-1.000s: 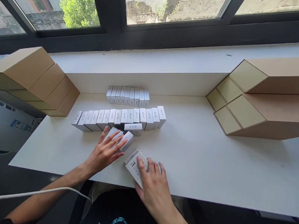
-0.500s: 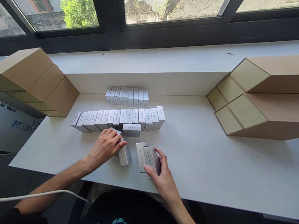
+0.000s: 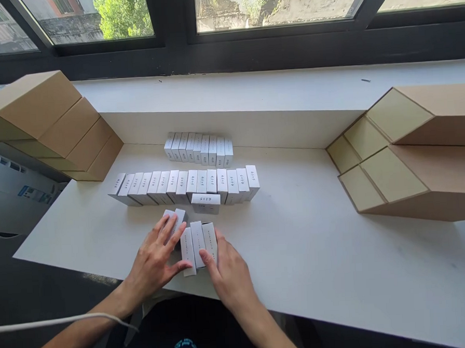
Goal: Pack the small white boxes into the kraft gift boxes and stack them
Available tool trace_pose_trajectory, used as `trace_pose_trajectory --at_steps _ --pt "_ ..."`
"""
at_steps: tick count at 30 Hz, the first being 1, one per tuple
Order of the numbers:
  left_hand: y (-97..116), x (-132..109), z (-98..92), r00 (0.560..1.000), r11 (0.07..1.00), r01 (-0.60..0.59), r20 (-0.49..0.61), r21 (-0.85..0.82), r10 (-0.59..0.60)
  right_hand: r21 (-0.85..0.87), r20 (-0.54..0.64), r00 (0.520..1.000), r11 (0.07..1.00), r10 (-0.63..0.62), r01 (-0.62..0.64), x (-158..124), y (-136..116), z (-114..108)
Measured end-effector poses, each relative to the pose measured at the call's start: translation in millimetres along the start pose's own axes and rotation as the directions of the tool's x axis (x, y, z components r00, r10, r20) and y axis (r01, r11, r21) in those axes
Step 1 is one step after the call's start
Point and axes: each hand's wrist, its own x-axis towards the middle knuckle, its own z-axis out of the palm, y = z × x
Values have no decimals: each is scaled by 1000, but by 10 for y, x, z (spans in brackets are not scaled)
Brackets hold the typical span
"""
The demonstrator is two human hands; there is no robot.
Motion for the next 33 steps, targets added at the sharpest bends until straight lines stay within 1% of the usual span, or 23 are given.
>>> trace_pose_trajectory --at_steps 2,4,5,7,8,10,12,14,16,18,20,22,24,25,27,29,31,33 --pt "27 -68 -45 1000 1000 13 22 4 -13 -156 -92 984 978 -151 135 155 -3 -107" --pt "54 -130 -75 999 1000 9 52 4 -9 -325 -160 931 908 -327 264 362 11 -254" --pt "70 -155 -83 998 1000 8 66 7 -8 -406 -152 901 857 -407 318 471 16 -318" --pt "107 -192 -85 997 1000 19 79 11 -20 -525 -60 858 747 -510 408 669 13 -397" --pt "125 -204 -81 997 1000 30 73 10 -31 -557 -8 845 704 -535 441 749 6 -409" --pt "151 -222 -67 998 999 46 47 -6 -45 -578 64 831 658 -552 482 861 -19 -397" --pt "163 -236 -53 999 999 46 22 -29 -46 -565 102 831 655 -548 501 908 -50 -392" --pt "156 -254 -44 999 998 41 10 -44 -40 -538 113 834 672 -541 508 884 -75 -454" --pt "131 -280 -42 999 998 32 7 -53 -32 -512 64 851 715 -522 477 781 -76 -606" --pt "82 -308 -49 1000 998 13 23 -69 -12 -483 -31 887 784 -461 390 606 -38 -812" --pt "4 -322 -61 999 994 -21 40 -110 26 -479 -106 935 841 -339 251 404 35 -984" --pt "-100 -300 -72 998 984 -44 46 -171 53 -485 -103 980 869 -170 99 244 107 -1038" --pt "-215 -232 -75 996 972 -43 70 -230 60 -428 -31 999 904 -10 -4 171 136 -953" --pt "-270 -183 -74 993 967 -39 97 -252 65 -354 31 999 935 41 -27 166 126 -872" --pt "-360 -76 -70 980 959 -44 172 -278 95 -159 154 985 986 76 -51 199 67 -687" --pt "-414 22 -76 965 958 -61 230 -281 129 -4 250 964 996 93 -95 256 -7 -548" --pt "-432 95 -97 956 960 -83 251 -267 152 80 335 933 983 129 -165 313 -57 -503" --pt "-425 147 -128 952 958 -129 239 -255 192 142 409 899 961 159 -235 374 -66 -541"
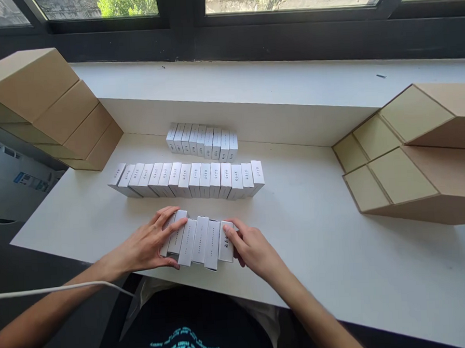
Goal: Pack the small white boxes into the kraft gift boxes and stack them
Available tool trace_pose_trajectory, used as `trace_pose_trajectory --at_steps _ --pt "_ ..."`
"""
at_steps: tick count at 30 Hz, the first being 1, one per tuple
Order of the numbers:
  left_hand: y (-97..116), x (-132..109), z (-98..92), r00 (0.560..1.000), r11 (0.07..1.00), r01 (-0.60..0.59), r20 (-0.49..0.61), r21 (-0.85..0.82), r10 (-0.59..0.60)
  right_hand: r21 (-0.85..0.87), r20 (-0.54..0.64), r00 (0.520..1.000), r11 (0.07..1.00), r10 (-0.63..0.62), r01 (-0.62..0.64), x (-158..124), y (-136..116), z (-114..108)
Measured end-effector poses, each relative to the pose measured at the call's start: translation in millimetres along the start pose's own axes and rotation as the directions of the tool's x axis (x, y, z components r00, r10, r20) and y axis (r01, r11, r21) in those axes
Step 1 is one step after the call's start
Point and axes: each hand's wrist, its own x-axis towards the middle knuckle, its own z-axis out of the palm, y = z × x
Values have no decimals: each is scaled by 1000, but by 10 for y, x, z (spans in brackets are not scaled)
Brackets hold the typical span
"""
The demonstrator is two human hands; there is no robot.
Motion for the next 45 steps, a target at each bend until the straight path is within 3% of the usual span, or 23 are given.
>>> trace_pose_trajectory --at_steps 5,9,12,14,16,17,19,21,26,32,38,43,45 --pt "60 87 -24 993 992 -107 49 64 104 159 86 995 985 58 -71 192 8 -226" --pt "95 136 24 993 991 -103 67 90 98 118 133 978 978 159 -175 444 96 -244" --pt "99 157 30 994 992 -97 66 86 91 89 108 976 976 189 -199 445 199 -209" --pt "92 164 12 993 993 -92 84 73 85 48 -33 994 994 103 -102 267 257 -209" --pt "82 166 -15 992 995 -80 104 53 74 -107 -163 981 991 -103 86 -19 299 -210" --pt "80 170 -28 991 996 -75 113 43 70 -223 -166 960 957 -226 187 -172 317 -198" --pt "85 187 -47 989 997 -75 130 29 70 -430 -34 915 832 -402 350 -424 356 -127" --pt "105 225 -52 986 996 -82 149 31 76 -551 102 882 712 -461 436 -539 402 -8" --pt "173 354 -31 985 997 -51 165 55 41 -637 97 872 644 -480 425 -336 473 162" --pt "204 400 -18 981 998 -32 190 49 22 -691 144 824 541 -548 480 -108 265 144" --pt "223 362 -1 988 1000 -26 154 15 23 -740 88 856 542 -509 398 36 156 306" --pt "290 314 23 993 1000 -15 117 3 15 -764 66 821 501 -567 407 18 157 330" --pt "352 285 -69 997 1000 -29 74 10 28 -764 54 792 486 -608 425 -101 90 266"
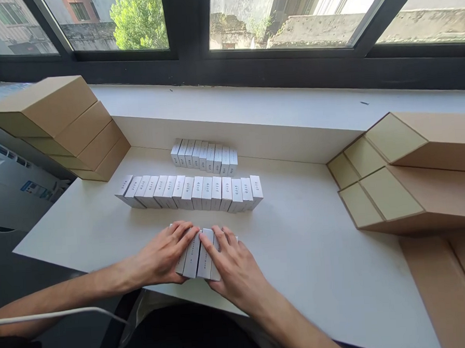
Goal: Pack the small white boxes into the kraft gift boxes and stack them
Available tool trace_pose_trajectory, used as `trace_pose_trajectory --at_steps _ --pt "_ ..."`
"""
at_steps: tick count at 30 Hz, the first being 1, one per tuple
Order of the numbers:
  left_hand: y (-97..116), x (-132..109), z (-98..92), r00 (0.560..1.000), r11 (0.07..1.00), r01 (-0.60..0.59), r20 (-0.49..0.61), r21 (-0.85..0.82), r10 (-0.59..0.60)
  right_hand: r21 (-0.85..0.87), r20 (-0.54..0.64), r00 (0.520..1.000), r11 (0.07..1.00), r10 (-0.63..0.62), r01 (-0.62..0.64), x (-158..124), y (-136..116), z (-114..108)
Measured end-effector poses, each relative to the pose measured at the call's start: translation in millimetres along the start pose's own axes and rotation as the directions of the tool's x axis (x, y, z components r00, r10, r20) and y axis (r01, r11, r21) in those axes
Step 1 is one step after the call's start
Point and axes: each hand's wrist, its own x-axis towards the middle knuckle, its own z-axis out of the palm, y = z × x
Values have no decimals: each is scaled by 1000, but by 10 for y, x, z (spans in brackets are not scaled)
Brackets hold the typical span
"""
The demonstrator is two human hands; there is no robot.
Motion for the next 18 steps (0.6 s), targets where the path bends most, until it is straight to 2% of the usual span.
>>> trace_pose_trajectory --at_steps 2,3,6,8,10,11,12,14,16,18 --pt "57 -39 -233 997 1000 -21 -74 11 22 32 -76 997 999 -7 10 -80 -7 -280" --pt "65 -52 -411 993 999 -26 -115 22 28 49 -130 991 999 -1 7 -116 19 -476" --pt "-99 -4 -1122 973 995 26 -232 101 -2 11 -330 942 998 55 -55 -112 320 -1197" --pt "-434 146 -1608 957 978 116 -282 173 -64 -85 -430 897 985 99 -150 43 730 -1634" --pt "-936 392 -1954 951 951 221 -263 215 -161 -130 -386 898 952 209 -277 316 1247 -1891" --pt "-1224 540 -2046 949 937 262 -236 229 -208 -139 -337 910 943 242 -302 482 1510 -1929" --pt "-1517 697 -2077 948 926 292 -202 240 -246 -140 -255 918 928 304 -346 659 1756 -1904" --pt "-2057 1012 -1968 947 915 319 -99 247 -304 -118 -63 919 912 388 -393 1017 2145 -1690" --pt "-2460 1290 -1685 934 911 348 6 220 -358 -90 51 918 917 393 -388 1337 2369 -1334" --pt "-2688 1487 -1334 912 905 393 57 161 -406 -61 107 918 924 383 -378 1566 2460 -954"
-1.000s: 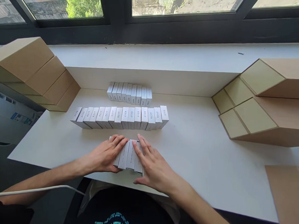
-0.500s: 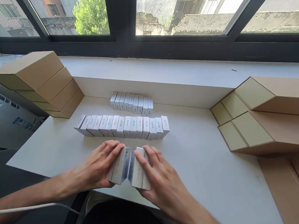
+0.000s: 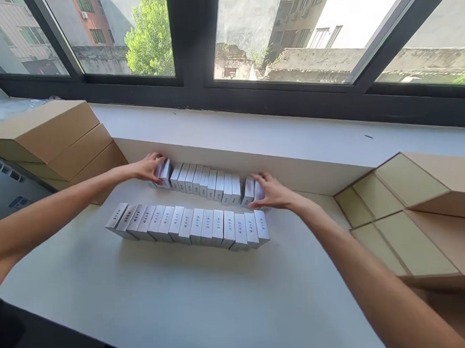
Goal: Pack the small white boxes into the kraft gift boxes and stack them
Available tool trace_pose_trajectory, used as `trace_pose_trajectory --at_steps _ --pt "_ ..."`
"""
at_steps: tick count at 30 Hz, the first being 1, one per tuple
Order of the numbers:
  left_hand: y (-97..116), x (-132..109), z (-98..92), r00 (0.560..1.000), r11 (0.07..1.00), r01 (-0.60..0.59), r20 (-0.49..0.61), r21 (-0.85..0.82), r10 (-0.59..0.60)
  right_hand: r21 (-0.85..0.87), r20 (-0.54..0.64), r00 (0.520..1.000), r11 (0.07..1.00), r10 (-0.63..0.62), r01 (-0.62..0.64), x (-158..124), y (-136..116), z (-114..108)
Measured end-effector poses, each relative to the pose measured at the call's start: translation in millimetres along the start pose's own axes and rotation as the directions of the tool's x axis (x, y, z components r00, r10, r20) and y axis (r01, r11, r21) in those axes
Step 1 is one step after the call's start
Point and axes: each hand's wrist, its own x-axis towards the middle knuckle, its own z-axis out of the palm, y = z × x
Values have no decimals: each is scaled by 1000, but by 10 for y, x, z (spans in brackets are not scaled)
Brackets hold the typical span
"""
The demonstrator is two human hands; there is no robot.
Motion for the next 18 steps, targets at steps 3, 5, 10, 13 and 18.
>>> trace_pose_trajectory --at_steps 3,5,10,13,18 --pt "11 132 403 997 994 49 -48 -100 -54 41 28 1000 999 1 -2 146 -11 381" --pt "7 69 506 992 987 46 -111 -155 -63 106 0 1000 994 17 -17 91 69 494" --pt "-5 -115 425 997 976 0 -80 -219 -18 208 -26 997 976 69 -62 -96 244 548" --pt "102 -95 433 1000 985 -4 4 -171 4 100 -28 994 990 102 -98 -9 117 587" --pt "230 6 511 999 996 29 -27 -90 -32 7 -120 983 990 142 -142 197 -128 580"
